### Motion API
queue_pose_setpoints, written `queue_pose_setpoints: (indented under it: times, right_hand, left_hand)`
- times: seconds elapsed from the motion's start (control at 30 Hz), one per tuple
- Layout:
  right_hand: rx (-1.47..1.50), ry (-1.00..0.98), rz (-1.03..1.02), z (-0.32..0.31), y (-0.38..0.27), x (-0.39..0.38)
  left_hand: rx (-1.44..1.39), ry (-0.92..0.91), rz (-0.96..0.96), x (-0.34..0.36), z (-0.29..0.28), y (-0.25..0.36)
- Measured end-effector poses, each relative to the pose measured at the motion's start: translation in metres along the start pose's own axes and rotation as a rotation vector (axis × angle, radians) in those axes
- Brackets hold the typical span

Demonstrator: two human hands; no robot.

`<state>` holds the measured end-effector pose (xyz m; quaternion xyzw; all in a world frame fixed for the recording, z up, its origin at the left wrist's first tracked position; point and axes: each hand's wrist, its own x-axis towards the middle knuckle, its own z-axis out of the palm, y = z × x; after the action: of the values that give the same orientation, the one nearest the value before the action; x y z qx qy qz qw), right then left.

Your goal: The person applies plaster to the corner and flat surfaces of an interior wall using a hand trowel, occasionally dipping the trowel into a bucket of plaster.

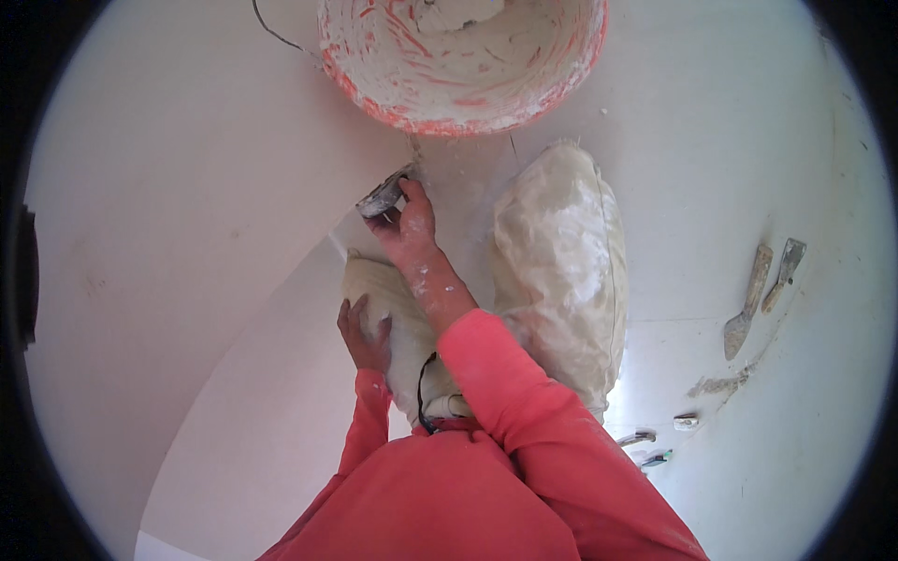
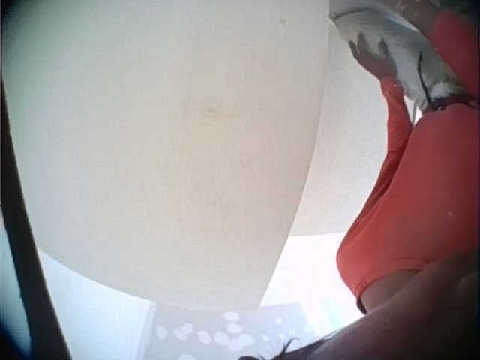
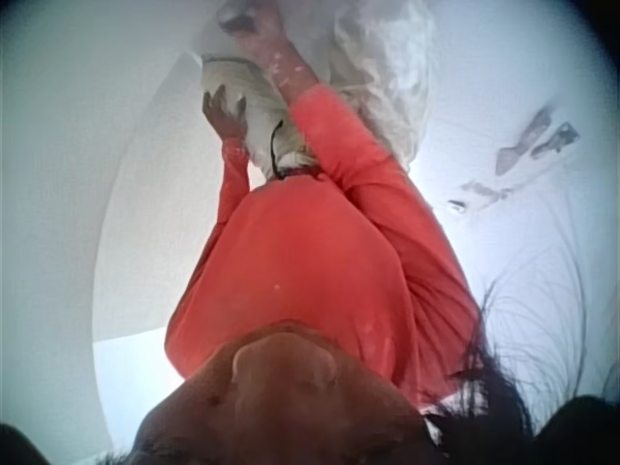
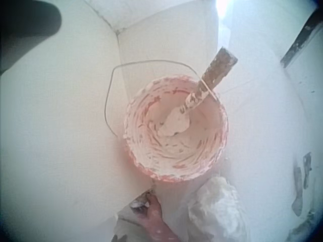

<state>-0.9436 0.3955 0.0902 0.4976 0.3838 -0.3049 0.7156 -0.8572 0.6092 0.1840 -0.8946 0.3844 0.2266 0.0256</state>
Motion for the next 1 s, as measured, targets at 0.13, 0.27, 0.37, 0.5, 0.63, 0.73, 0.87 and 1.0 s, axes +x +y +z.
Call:
queue_pose_setpoints:
  times: [0.13, 0.27, 0.37, 0.5, 0.63, 0.73, 0.87, 1.0]
  right_hand:
    - [-0.088, -0.087, 0.109, -0.009, 0.027, 0.007]
    - [-0.034, -0.018, 0.160, -0.023, 0.041, 0.007]
    - [0.033, 0.001, 0.046, -0.025, 0.023, -0.005]
    - [0.047, -0.076, -0.045, -0.009, -0.004, -0.027]
    - [0.051, -0.076, 0.003, 0.008, 0.006, -0.043]
    - [0.007, -0.089, 0.059, 0.016, 0.039, -0.084]
    - [-0.075, -0.173, 0.316, 0.027, 0.075, -0.171]
    - [-0.229, -0.289, 0.500, 0.030, 0.083, -0.239]
  left_hand:
    - [0.035, -0.011, -0.028, 0.008, 0.006, 0.003]
    - [0.039, 0.001, -0.020, 0.008, 0.006, 0.000]
    - [0.047, 0.023, -0.014, 0.008, 0.006, -0.004]
    - [0.045, 0.023, -0.043, 0.007, 0.002, 0.000]
    - [0.028, 0.018, -0.045, 0.010, 0.005, 0.002]
    - [0.003, 0.028, -0.023, 0.008, 0.012, -0.016]
    - [0.000, 0.063, -0.011, 0.006, 0.015, -0.016]
    - [0.011, 0.077, 0.002, 0.009, 0.014, -0.006]
